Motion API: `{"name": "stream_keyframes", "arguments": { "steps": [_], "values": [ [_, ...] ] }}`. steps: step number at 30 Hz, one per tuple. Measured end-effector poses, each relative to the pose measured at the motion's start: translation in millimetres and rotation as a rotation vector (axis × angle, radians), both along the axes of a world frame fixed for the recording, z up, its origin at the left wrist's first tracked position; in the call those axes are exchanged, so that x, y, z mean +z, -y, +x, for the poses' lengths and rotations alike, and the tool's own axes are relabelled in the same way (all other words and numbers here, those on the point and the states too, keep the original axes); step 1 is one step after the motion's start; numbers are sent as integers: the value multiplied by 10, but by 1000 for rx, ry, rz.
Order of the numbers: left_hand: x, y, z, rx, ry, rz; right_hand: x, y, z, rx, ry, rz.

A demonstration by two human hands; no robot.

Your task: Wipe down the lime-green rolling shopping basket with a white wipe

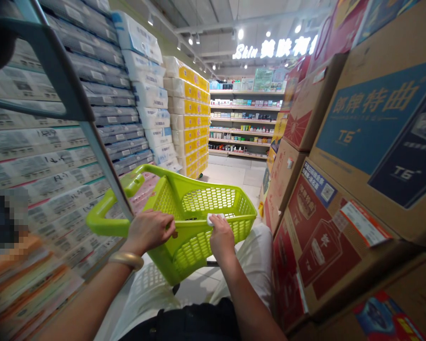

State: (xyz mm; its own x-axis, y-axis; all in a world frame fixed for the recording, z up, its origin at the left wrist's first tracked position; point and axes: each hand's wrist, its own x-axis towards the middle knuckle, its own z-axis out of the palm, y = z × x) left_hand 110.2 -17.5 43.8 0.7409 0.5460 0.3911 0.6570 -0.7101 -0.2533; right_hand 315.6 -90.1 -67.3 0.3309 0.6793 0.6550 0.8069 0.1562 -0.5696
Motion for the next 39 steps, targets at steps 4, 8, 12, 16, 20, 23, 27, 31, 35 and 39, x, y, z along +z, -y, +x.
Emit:
{"name": "stream_keyframes", "arguments": {
  "steps": [4,8,12,16,20,23,27,31,35,39],
  "values": [
    [-5,2,11,-4,-6,2,38,-44,-262,111,48,18],
    [-15,-15,9,-8,1,-4,16,0,-155,74,42,4],
    [-19,-42,23,-14,20,-12,6,10,-22,6,26,-21],
    [-20,-77,23,-32,43,-21,41,-50,-175,65,53,-26],
    [2,-119,-11,-33,50,-31,21,-43,-142,64,55,-35],
    [26,-156,-31,-8,48,-29,-31,-6,47,5,36,-43],
    [31,-201,-42,27,42,-39,-57,-30,68,-15,37,-43],
    [21,-204,-59,34,33,-49,-27,-83,-173,53,65,-31],
    [25,-173,-87,45,43,-77,-33,-27,-164,51,65,-24],
    [21,-162,-75,93,81,-84,-66,42,6,-19,48,-26]
  ]
}}
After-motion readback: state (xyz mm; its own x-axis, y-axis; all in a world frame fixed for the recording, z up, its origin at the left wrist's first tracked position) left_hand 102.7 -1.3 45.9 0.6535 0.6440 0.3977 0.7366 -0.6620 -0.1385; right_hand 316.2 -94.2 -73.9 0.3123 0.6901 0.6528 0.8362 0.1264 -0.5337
